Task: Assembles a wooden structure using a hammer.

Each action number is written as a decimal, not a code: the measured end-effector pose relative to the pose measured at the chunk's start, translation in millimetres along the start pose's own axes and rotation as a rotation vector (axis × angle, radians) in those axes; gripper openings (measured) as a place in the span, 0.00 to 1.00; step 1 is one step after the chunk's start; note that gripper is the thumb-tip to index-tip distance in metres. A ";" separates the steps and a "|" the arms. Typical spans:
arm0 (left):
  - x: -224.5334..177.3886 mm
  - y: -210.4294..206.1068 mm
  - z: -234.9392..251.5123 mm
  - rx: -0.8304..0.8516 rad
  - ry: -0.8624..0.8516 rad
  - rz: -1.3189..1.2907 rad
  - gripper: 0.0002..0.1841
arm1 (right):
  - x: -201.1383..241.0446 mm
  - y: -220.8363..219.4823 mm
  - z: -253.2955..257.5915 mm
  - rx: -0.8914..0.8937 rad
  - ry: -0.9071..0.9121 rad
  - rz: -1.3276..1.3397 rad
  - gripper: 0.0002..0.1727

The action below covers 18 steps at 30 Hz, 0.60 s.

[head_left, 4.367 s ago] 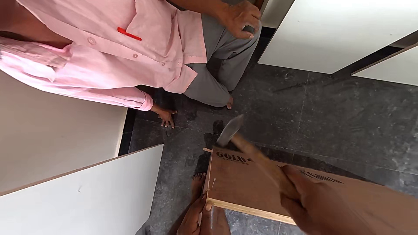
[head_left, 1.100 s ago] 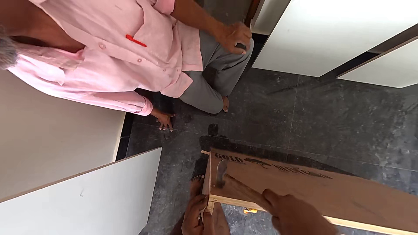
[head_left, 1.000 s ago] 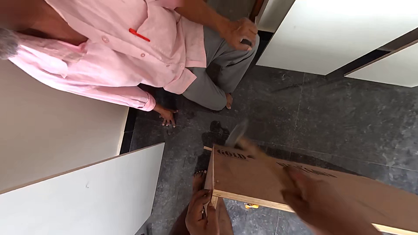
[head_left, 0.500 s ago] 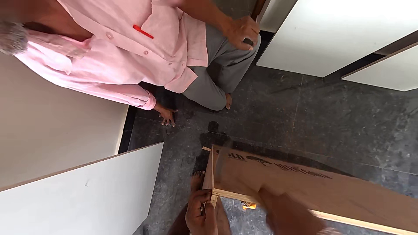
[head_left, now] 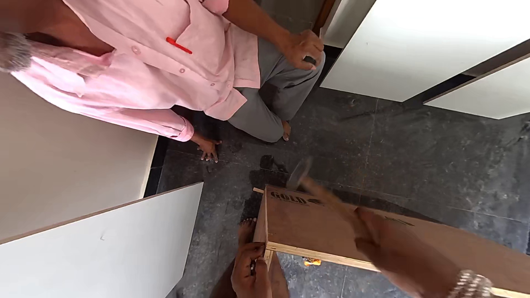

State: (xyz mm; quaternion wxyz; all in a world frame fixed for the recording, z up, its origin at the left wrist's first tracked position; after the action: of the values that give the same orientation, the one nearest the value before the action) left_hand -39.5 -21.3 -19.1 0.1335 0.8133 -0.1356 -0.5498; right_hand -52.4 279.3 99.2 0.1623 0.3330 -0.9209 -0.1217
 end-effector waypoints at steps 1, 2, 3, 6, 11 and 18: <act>-3.5 -2.1 0.7 0.010 0.010 -0.017 0.09 | -4.5 6.2 -1.4 -0.177 0.012 0.149 0.18; -4.8 -2.8 1.5 0.008 0.011 -0.028 0.09 | -3.7 3.1 -0.5 -0.300 0.021 0.244 0.15; -5.1 -0.6 -0.8 0.001 0.016 -0.030 0.09 | 2.7 -10.9 -0.5 -0.299 0.029 0.249 0.18; -4.9 -2.7 2.4 0.002 -0.006 -0.027 0.09 | 28.1 -58.3 5.8 0.241 0.016 -0.152 0.24; -2.9 -1.9 2.5 0.002 -0.002 -0.028 0.09 | 13.5 10.9 12.3 0.043 -0.025 -0.048 0.20; -5.6 0.6 3.9 0.008 0.009 -0.053 0.11 | 30.9 -54.7 14.6 0.293 0.005 -0.139 0.26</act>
State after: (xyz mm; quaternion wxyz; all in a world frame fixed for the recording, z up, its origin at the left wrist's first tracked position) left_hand -45.2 -20.0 -15.5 0.1164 0.8196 -0.1157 -0.5490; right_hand -49.0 220.0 74.3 0.1052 0.4165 -0.9030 0.0038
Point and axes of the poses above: each hand's wrist, its own z-axis towards the middle knuckle, its own y-axis out of the back of the hand, x = y × z, the point moved 6 cm from there along z, towards the middle knuckle, and after that the axes turned 9 degrees about y, right-handed, at the moved point
